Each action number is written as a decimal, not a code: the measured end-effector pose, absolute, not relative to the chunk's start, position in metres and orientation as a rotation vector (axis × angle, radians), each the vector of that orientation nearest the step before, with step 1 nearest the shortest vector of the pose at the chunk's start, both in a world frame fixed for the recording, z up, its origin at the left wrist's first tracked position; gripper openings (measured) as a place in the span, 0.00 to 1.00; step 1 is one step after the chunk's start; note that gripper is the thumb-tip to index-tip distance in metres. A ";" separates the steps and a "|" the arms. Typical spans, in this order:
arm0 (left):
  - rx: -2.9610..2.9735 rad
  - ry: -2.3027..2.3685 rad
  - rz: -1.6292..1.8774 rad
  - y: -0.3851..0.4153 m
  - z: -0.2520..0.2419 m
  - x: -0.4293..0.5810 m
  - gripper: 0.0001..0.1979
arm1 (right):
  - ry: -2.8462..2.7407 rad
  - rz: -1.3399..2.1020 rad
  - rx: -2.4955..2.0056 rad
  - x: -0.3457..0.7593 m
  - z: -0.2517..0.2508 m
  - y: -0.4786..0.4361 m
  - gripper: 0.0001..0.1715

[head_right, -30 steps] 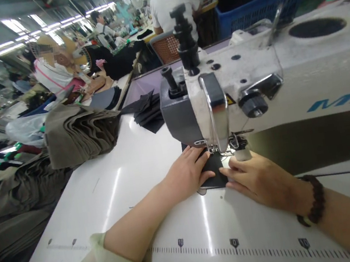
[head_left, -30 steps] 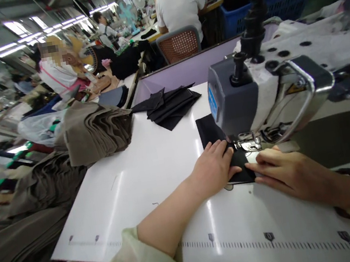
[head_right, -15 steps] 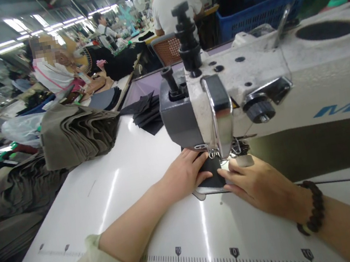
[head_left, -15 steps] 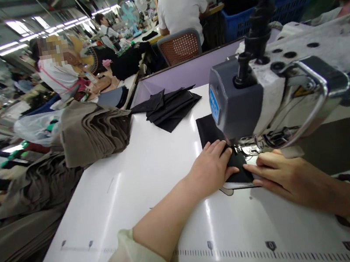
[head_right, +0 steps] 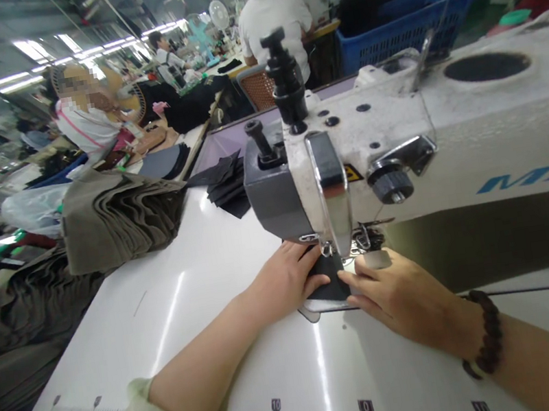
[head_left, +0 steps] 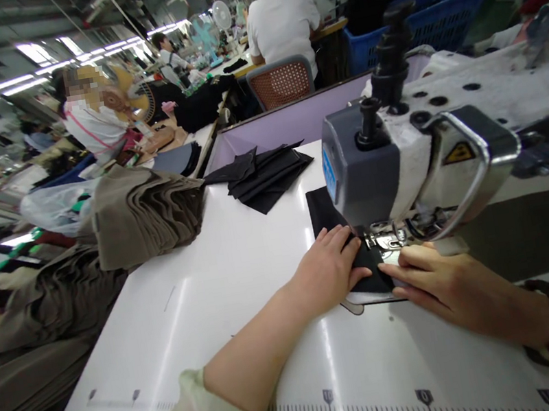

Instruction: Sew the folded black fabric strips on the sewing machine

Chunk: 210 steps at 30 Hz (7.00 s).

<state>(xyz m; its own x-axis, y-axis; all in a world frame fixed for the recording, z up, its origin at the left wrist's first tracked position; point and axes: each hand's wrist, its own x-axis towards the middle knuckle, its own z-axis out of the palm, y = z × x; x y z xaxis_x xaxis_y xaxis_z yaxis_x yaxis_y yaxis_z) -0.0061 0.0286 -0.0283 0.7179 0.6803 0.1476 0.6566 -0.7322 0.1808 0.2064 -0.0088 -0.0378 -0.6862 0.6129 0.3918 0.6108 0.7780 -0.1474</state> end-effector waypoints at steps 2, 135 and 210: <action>2.820 1.110 0.315 0.029 -0.028 -0.006 0.23 | -2.530 -0.015 -0.948 0.206 -0.038 -0.009 0.18; 2.813 1.262 0.343 -0.027 -0.011 -0.040 0.14 | -2.579 0.085 -0.823 0.208 -0.042 -0.011 0.17; 2.929 0.959 0.476 0.034 -0.037 0.001 0.10 | -2.512 -0.046 -1.116 0.211 -0.066 -0.003 0.18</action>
<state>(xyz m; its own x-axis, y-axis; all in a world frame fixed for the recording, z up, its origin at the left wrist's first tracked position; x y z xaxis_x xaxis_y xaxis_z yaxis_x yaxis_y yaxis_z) 0.0015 0.0340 -0.0369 0.7644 0.5811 0.2794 0.5739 -0.8107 0.1158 0.2113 -0.0029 -0.0657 -0.6072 0.7071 0.3626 0.7199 0.6826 -0.1256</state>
